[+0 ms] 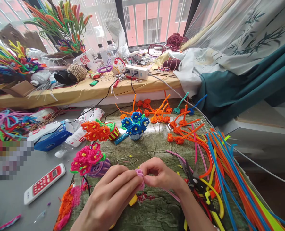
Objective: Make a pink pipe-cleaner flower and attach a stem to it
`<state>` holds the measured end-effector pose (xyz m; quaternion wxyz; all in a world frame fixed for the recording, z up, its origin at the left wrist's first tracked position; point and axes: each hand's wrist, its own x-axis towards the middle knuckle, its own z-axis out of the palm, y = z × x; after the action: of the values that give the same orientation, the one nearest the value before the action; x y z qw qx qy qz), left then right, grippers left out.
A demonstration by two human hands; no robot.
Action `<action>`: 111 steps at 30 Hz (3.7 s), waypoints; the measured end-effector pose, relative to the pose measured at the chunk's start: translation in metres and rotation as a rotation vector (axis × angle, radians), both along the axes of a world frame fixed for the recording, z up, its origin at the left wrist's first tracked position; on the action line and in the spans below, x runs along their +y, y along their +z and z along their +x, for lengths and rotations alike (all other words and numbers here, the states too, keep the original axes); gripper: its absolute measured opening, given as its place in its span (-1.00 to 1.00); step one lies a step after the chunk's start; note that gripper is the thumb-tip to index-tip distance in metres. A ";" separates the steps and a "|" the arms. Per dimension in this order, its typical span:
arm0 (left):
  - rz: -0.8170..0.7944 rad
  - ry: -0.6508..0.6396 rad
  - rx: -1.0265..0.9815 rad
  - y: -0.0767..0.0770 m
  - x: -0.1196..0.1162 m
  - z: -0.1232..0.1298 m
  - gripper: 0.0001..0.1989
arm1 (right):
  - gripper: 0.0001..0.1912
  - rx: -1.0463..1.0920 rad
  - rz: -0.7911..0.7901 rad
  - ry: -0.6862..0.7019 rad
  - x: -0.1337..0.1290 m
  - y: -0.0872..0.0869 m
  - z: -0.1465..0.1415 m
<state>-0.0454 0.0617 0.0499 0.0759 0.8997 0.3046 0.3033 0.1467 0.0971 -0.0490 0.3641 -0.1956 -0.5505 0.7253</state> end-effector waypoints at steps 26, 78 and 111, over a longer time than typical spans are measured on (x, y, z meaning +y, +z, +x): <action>-0.413 0.280 -0.159 -0.008 -0.003 0.004 -0.86 | -0.70 0.078 -0.043 0.086 -0.001 0.011 0.000; -0.357 0.483 -0.323 -0.024 -0.009 0.020 -0.98 | -0.64 0.018 -0.035 -0.132 0.002 0.004 -0.006; -0.562 0.434 -0.275 -0.012 -0.001 0.008 -0.84 | -0.57 0.019 -0.046 0.066 0.003 0.009 0.001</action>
<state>-0.0378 0.0610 0.0382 0.2937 0.7093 0.5464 0.3348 0.1482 0.1000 -0.0401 0.3405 -0.1787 -0.5366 0.7511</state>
